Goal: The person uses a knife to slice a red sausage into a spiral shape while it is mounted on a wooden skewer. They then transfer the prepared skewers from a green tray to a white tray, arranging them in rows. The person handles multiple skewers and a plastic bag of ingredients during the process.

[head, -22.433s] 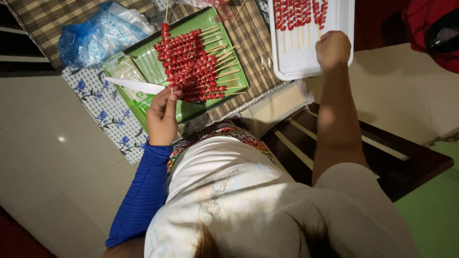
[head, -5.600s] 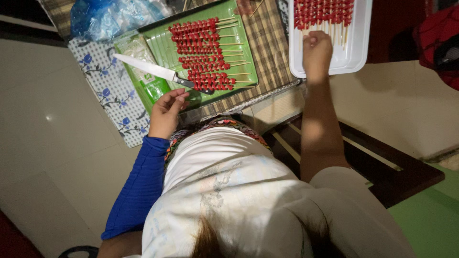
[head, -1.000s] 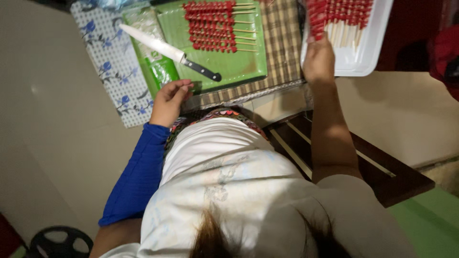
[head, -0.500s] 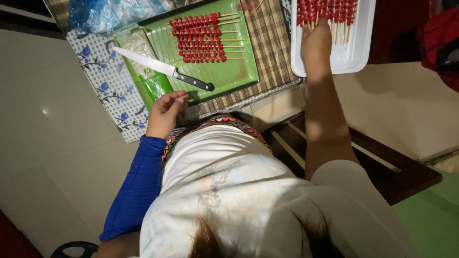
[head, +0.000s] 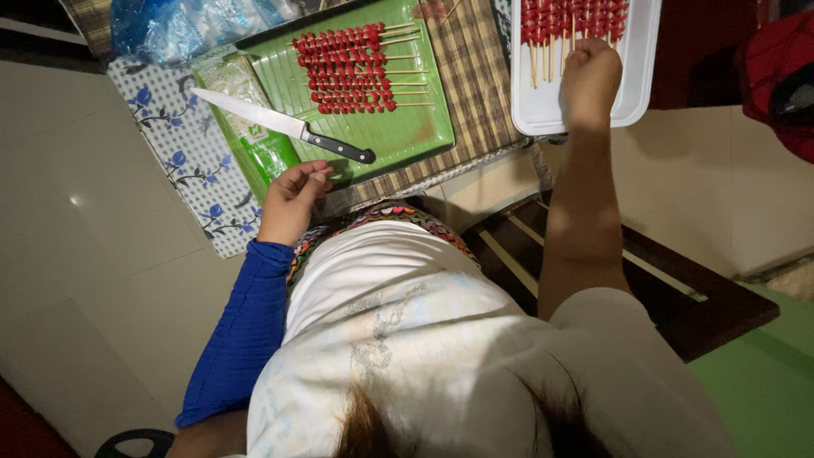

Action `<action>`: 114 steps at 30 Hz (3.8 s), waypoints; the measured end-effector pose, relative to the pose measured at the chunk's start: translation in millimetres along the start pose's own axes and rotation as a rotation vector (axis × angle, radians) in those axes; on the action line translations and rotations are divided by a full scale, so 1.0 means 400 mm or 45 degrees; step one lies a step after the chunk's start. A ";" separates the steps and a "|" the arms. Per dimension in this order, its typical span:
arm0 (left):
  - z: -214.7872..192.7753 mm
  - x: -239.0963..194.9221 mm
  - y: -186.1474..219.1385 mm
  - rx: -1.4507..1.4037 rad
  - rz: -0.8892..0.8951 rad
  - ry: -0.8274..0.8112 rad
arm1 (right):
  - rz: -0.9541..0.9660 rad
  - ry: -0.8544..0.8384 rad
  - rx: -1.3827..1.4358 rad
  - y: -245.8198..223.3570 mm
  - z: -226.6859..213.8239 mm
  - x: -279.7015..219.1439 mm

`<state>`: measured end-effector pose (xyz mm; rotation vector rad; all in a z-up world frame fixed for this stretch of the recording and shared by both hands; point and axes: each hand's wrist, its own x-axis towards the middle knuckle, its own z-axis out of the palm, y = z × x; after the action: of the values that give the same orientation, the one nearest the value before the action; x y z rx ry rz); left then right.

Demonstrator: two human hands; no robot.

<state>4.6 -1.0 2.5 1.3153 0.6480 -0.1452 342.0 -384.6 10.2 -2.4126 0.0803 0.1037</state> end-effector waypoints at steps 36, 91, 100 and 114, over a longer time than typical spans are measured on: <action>-0.006 -0.046 -0.041 -0.120 0.087 0.092 | -1.161 -0.696 -0.449 -0.264 0.311 -0.166; -0.019 -0.020 0.011 -0.006 -0.031 0.037 | 0.312 -0.138 0.920 0.248 0.043 0.113; 0.001 -0.001 0.012 -0.008 -0.038 0.002 | 0.191 0.014 0.346 0.075 -0.054 0.017; 0.000 0.009 0.013 0.009 -0.071 0.013 | -0.078 0.320 0.109 0.188 -0.011 0.074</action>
<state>9.9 1.2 5.1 1.3063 0.6938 -0.1862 365.2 -444.4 -39.0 -2.3290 0.1227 -0.2273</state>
